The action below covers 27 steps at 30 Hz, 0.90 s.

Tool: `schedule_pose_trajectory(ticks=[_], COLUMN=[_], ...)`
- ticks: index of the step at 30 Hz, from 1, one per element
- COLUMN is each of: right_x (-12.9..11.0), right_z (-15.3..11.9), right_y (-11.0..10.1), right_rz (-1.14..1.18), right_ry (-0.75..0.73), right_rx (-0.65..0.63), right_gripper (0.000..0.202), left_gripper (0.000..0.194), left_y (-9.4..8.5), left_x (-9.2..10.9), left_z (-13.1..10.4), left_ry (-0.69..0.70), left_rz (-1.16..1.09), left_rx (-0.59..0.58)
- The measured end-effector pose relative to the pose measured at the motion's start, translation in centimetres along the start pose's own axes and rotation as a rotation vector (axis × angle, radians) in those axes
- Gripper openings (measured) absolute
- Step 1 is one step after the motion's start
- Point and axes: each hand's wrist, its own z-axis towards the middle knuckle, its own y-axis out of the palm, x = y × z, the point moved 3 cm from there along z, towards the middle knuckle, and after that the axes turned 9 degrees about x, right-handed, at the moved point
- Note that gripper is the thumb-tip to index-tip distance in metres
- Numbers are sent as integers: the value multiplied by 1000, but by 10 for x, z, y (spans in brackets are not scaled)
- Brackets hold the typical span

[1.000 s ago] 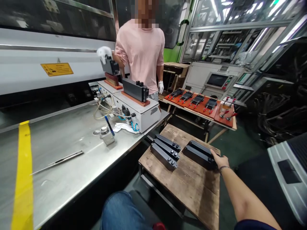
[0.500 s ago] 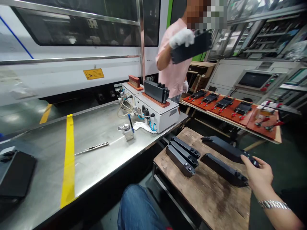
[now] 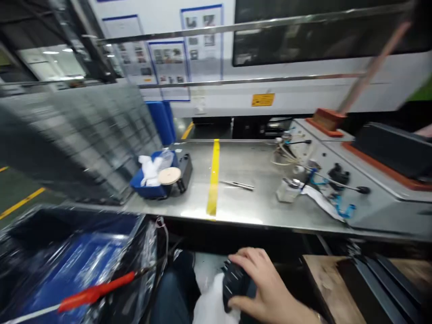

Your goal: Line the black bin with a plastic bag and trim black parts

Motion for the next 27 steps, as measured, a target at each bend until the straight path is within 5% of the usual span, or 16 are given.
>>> schedule_pose_trajectory(ticks=[3, 6, 9, 12, 18, 23, 27], right_x=[39, 102, 145, 159, 136, 75, 14], right_z=[62, 126, 171, 185, 162, 89, 20], right_y=[30, 60, 91, 108, 91, 57, 40], right_rz=[34, -101, -261, -359, -267, 137, 378], right_ry=[92, 274, 399, 476, 622, 717, 623], right_rx=[-129, -108, -115, -157, -143, -155, -249], right_gripper=[25, 19, 16, 14, 6, 61, 53], left_gripper=[41, 47, 48, 43, 37, 40, 39], left_y=[-44, -80, -99, -106, -114, -104, -80], left_x=[-35, -59, -74, -83, -88, -96, -106], left_z=[-7, -18, -25, -25, -20, -16, -18], left_ry=[-230, -254, -280, -319, -307, -294, -652], left_rz=[-206, -560, -696, -706, -667, -877, -1325], left_rx=[65, 115, 173, 203, 185, 145, 134])
